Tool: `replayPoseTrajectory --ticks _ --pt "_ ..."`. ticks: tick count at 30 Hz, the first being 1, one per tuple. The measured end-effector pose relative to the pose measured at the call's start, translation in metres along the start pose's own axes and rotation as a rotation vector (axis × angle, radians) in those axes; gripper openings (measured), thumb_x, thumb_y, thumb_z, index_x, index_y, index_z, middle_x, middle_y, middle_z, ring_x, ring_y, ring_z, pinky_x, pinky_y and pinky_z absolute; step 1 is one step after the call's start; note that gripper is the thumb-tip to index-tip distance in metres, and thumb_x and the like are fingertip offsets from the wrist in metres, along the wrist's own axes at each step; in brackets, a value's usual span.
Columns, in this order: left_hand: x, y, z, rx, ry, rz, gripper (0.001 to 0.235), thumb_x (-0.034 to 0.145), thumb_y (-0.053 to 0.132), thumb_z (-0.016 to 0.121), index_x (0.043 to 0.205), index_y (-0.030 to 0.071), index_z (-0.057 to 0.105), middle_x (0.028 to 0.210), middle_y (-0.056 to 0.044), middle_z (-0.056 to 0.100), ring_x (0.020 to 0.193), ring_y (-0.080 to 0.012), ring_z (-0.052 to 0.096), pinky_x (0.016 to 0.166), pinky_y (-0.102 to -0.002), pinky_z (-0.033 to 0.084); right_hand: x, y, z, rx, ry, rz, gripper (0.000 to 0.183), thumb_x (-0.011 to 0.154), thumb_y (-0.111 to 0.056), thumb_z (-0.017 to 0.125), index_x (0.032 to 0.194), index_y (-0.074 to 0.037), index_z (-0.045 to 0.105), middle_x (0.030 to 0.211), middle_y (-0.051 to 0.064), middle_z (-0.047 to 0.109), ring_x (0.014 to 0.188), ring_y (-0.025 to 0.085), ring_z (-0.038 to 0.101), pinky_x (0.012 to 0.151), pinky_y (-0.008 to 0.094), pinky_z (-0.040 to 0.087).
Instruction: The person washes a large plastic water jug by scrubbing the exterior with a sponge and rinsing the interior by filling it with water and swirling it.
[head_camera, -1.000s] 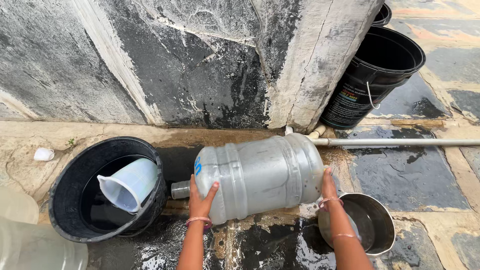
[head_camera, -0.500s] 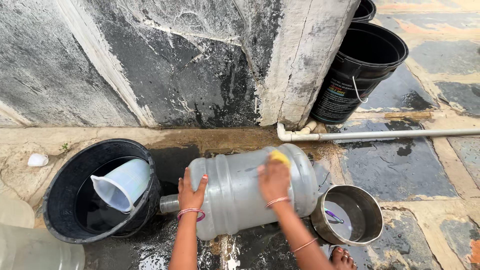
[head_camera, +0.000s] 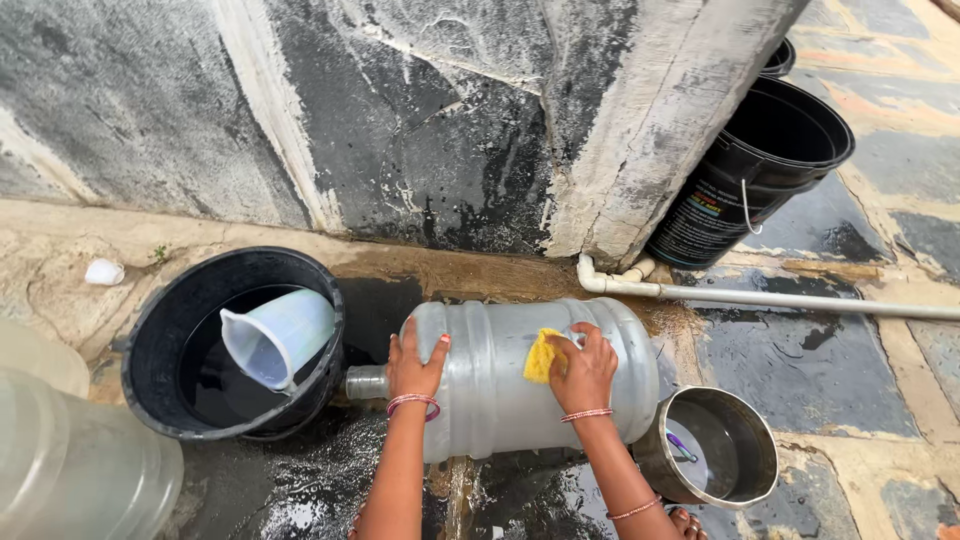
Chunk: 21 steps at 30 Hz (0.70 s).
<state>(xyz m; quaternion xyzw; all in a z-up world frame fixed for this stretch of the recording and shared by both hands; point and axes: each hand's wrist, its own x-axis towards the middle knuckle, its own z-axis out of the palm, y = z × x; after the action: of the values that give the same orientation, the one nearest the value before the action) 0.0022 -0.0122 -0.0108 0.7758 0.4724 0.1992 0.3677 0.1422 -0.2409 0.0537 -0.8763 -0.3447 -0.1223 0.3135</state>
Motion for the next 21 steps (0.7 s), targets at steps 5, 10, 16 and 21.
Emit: replayPoseTrajectory --ticks 5,10,16,21 --pt "-0.004 0.008 -0.001 -0.005 -0.020 -0.083 0.093 0.079 0.069 0.064 0.158 0.032 0.033 0.163 -0.027 0.026 0.145 -0.0472 0.034 0.117 -0.051 0.032 -0.035 -0.045 0.048 -0.006 -0.074 -0.240 0.054 0.091 -0.012 0.061 0.143 -0.001 0.055 0.151 0.018 0.048 0.144 0.033 0.040 0.123 0.057 0.019" --pt "-0.001 -0.002 -0.002 -0.056 -0.039 -0.025 0.093 0.081 0.070 0.065 0.158 0.029 0.034 0.162 -0.028 0.027 0.151 -0.0427 0.027 0.119 -0.051 0.026 -0.058 -0.096 0.066 0.100 -0.114 -0.452 0.062 0.092 -0.029 0.064 0.142 0.006 0.050 0.151 0.024 0.044 0.144 0.038 0.034 0.115 0.058 0.014" --pt "0.002 -0.001 0.003 -0.042 -0.033 0.010 0.095 0.080 0.069 0.067 0.158 0.029 0.034 0.162 -0.028 0.026 0.150 -0.0425 0.028 0.119 -0.051 0.027 -0.023 0.032 0.032 -0.217 0.168 -0.273 0.036 0.091 -0.014 0.060 0.127 -0.016 0.062 0.129 0.009 0.068 0.133 0.025 0.058 0.122 0.056 0.026" --pt "0.004 0.007 0.001 -0.032 -0.056 -0.063 0.094 0.078 0.069 0.067 0.158 0.033 0.033 0.165 -0.024 0.024 0.146 -0.0462 0.032 0.118 -0.052 0.031 -0.019 0.094 -0.019 -0.406 0.206 0.008 0.048 0.091 -0.009 0.061 0.139 -0.009 0.058 0.127 0.007 0.068 0.136 0.037 0.055 0.118 0.059 0.026"
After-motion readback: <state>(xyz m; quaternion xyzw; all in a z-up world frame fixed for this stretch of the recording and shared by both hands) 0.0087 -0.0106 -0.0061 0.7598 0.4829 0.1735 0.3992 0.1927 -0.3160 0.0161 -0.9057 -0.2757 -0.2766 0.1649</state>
